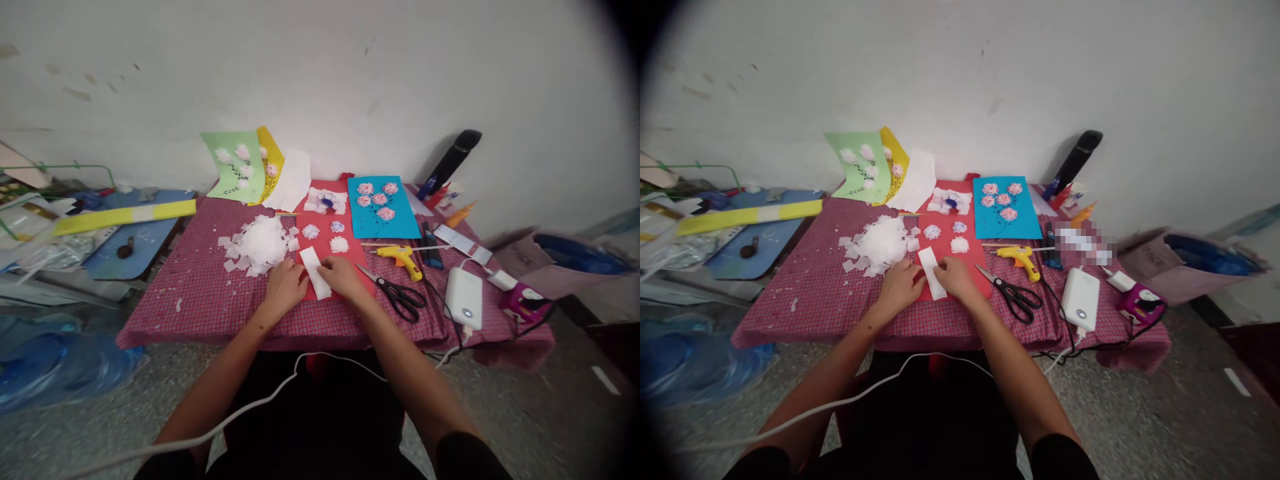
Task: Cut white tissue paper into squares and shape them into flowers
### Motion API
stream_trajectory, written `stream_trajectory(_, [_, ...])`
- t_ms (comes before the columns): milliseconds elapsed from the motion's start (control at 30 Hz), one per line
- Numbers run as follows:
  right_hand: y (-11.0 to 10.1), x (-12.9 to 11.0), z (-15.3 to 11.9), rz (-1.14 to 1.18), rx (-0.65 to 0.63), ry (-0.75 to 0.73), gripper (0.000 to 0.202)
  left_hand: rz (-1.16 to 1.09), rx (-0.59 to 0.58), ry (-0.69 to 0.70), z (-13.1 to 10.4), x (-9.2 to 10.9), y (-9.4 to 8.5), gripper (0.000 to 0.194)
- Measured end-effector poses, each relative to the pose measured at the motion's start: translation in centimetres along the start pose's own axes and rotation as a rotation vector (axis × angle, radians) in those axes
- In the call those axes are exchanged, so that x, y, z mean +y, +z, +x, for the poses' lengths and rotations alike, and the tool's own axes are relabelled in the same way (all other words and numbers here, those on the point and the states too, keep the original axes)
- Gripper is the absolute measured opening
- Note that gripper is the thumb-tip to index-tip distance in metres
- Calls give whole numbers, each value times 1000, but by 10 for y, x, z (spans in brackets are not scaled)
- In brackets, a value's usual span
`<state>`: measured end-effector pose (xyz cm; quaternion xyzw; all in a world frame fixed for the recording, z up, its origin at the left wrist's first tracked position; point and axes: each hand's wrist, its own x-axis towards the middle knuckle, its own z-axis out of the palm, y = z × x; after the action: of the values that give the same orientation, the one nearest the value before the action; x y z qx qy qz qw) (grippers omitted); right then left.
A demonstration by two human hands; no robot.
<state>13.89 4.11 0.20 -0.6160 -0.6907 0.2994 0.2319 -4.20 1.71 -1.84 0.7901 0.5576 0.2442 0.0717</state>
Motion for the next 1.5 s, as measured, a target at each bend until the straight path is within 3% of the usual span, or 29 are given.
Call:
stream_trajectory(133, [3,-2,-9,-327,4,-1,25,26,19,11,-6,-4,5,19])
stream_trajectory(233, [4,-8,-22,-437,-18,23,35,-9,27,29,-7,-4,5,25])
stream_trajectory(433, [9,-22,-34,-496,-40,20,46,-25,-52,163,-10,2,3,31])
stream_trajectory(800, [7,-17,-26,-503,-44,61,30,-67,-20,155,-11,0,2,33])
stream_trajectory(900, [8,-11,-27,-452,11,40,25,-226,69,74,-10,-2,1,25])
stream_trajectory(1000, [12,-5,-33,-327,109,-46,22,-521,134,-118,-10,3,-3,14])
stream_trajectory(1167, [27,3,-51,-134,285,-231,23,-1486,169,-559,-3,29,-8,40])
stream_trajectory(1233, [33,4,-56,-132,307,-270,23,-1697,193,-660,0,39,-9,44])
stream_trajectory(1333, [39,5,-61,-183,294,-291,24,-1747,275,-641,3,48,-9,54])
stream_trajectory(1500, [33,-1,-68,-144,205,-316,27,-1666,220,-555,4,48,-9,57])
